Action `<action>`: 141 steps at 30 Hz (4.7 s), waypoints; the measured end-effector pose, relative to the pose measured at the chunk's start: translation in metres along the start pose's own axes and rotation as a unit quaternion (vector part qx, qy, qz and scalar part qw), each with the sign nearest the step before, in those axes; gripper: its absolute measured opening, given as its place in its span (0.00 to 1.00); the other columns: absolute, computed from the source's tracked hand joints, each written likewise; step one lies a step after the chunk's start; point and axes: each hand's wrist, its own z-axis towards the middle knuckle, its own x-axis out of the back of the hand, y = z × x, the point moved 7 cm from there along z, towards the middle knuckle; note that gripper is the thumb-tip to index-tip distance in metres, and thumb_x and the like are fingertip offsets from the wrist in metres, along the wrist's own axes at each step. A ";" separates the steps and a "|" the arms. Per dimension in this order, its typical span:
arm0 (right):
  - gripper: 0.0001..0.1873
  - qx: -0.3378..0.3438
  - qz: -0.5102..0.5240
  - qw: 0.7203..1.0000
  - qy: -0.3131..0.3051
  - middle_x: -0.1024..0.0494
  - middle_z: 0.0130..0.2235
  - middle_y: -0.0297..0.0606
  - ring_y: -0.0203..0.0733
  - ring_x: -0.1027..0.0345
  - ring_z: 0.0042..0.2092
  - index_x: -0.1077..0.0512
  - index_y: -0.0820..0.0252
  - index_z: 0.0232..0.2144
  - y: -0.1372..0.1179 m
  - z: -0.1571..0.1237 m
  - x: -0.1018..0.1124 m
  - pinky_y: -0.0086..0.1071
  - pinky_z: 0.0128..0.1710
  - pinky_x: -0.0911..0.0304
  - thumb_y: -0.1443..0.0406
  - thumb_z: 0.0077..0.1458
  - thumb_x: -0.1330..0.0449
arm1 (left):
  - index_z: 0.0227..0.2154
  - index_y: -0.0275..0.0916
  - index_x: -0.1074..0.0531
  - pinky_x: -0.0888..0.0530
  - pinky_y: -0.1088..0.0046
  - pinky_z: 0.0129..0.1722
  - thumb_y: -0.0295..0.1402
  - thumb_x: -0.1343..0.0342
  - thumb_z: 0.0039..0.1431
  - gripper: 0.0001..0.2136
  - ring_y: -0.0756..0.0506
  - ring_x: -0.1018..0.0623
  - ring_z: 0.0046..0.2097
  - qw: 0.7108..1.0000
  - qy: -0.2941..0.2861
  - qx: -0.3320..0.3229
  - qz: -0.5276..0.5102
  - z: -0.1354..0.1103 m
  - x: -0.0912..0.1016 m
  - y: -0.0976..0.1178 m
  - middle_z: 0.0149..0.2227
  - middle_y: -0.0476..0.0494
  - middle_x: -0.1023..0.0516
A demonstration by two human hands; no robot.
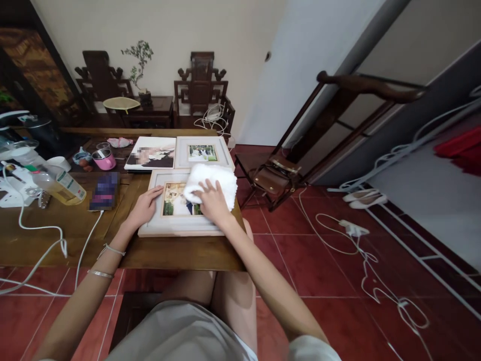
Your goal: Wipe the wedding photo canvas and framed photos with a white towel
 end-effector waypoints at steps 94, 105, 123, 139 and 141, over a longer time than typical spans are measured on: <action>0.37 -0.017 0.004 1.000 0.013 0.38 0.63 0.53 0.56 0.59 0.67 0.43 0.68 0.63 0.008 0.015 0.005 0.56 0.62 0.60 0.78 0.49 0.52 | 0.53 0.34 0.29 0.39 0.63 0.64 0.15 0.56 0.49 0.28 0.42 0.33 0.62 0.998 -0.015 0.005 0.060 0.006 -0.007 -0.010 0.59 0.40 0.30; 0.39 0.104 0.036 0.986 -0.128 0.27 0.55 0.47 0.58 0.50 0.65 0.36 0.57 0.60 -0.052 -0.048 0.007 0.60 0.59 0.53 0.79 0.45 0.52 | 0.54 0.32 0.31 0.38 0.59 0.64 0.15 0.57 0.51 0.27 0.41 0.34 0.63 0.999 0.003 0.024 0.045 0.004 -0.009 -0.010 0.60 0.35 0.32; 0.36 0.048 0.045 0.995 -0.080 0.53 0.69 0.39 0.67 0.69 0.68 0.40 0.53 0.62 -0.074 0.049 -0.013 0.74 0.56 0.62 0.78 0.52 0.51 | 0.54 0.34 0.32 0.35 0.60 0.61 0.27 0.61 0.65 0.19 0.42 0.29 0.58 0.997 0.077 0.002 -0.008 0.002 0.012 0.002 0.55 0.36 0.28; 0.35 0.026 0.042 0.992 -0.119 0.25 0.53 0.39 0.52 0.40 0.61 0.25 0.52 0.50 0.004 -0.062 0.018 0.45 0.58 0.44 0.81 0.42 0.50 | 0.47 0.33 0.27 0.38 0.56 0.62 0.21 0.54 0.58 0.17 0.40 0.33 0.62 1.000 0.010 0.003 -0.012 0.000 -0.004 0.000 0.57 0.33 0.29; 0.34 -0.012 0.013 0.998 -0.067 0.24 0.53 0.43 0.53 0.33 0.55 0.27 0.54 0.52 0.017 -0.043 0.027 0.41 0.50 0.37 0.80 0.45 0.49 | 0.47 0.33 0.26 0.38 0.56 0.62 0.16 0.56 0.53 0.22 0.40 0.33 0.62 1.000 0.007 0.001 -0.016 0.000 -0.005 -0.001 0.57 0.33 0.28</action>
